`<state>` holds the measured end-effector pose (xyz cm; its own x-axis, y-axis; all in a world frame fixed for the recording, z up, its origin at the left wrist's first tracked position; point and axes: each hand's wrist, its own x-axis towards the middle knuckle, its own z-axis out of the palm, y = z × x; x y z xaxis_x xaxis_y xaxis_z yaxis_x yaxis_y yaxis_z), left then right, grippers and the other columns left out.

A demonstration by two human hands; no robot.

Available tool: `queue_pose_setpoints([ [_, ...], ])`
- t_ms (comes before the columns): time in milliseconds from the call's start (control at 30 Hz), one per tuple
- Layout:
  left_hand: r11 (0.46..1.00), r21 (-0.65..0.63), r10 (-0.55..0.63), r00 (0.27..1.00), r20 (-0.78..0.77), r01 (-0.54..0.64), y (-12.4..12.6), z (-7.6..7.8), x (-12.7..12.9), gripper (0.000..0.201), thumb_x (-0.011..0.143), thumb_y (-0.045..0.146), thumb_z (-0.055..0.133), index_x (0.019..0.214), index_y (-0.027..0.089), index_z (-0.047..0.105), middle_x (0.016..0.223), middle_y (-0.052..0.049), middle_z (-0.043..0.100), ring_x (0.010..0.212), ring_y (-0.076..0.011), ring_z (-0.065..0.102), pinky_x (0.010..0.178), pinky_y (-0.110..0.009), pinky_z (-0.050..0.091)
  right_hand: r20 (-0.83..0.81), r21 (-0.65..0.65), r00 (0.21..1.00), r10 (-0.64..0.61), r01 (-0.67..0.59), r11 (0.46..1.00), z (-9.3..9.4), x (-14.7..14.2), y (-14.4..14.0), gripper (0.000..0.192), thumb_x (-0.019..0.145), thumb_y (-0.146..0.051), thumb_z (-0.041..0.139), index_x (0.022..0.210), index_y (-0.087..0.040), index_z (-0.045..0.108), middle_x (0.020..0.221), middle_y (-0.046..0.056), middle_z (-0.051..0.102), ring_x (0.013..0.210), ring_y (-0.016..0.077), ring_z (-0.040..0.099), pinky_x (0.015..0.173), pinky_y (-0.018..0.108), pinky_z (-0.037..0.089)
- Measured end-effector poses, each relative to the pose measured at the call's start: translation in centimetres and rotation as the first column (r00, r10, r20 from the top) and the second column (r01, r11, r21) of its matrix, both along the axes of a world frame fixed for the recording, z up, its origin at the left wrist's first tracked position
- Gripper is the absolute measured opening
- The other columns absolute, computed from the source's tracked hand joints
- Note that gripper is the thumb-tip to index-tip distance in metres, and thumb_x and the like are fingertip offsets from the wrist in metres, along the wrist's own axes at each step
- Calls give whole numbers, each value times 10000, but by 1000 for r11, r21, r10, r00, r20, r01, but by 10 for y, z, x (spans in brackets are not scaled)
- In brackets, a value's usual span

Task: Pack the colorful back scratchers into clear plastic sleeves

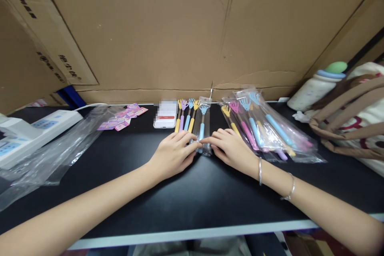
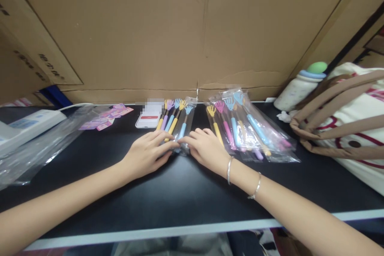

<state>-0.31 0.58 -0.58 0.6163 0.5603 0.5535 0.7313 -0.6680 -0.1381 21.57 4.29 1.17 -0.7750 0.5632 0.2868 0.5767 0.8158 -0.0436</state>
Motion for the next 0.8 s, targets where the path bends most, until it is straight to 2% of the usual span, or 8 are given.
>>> queue_pose_setpoints([
  [167, 1000, -8, 4, 1000, -15, -4, 1, -2, 0, 187, 922, 227, 459, 1038, 200, 604, 966, -18, 654, 943, -194, 573, 811, -324, 435, 2, 53, 1000, 17, -17, 998, -1, 1, 0, 340, 886, -78, 424, 1137, -208, 611, 969, 74, 612, 923, 212, 499, 792, 344, 380],
  [400, 1000, 16, 1, 1000, -25, 0, 3, -5, 0, 154, 924, 231, 482, 1029, 204, 591, 929, 0, 668, 939, -185, 577, 814, -316, 416, -87, 123, 994, 65, -54, 991, -7, -2, 3, 308, 885, -71, 449, 1097, -207, 625, 1069, 84, 622, 1005, 221, 500, 844, 373, 429],
  [600, 999, 43, 8, 1000, -24, -6, 4, -4, 1, 141, 893, 276, 553, 1012, 208, 584, 872, 17, 664, 896, -183, 587, 788, -314, 420, -109, 173, 987, 117, -97, 980, -10, -5, 8, 159, 920, -213, 516, 1028, -214, 633, 997, 48, 670, 966, 203, 532, 846, 355, 422],
  [800, 992, 124, -7, 996, -86, 17, 1, -1, 2, 141, 880, 303, 567, 972, 197, 585, 865, 5, 674, 916, -190, 594, 801, -319, 417, -65, 309, 985, 162, -135, 942, -10, -7, 9, 156, 939, -258, 496, 909, -200, 638, 866, 18, 680, 862, 181, 539, 796, 326, 386],
])
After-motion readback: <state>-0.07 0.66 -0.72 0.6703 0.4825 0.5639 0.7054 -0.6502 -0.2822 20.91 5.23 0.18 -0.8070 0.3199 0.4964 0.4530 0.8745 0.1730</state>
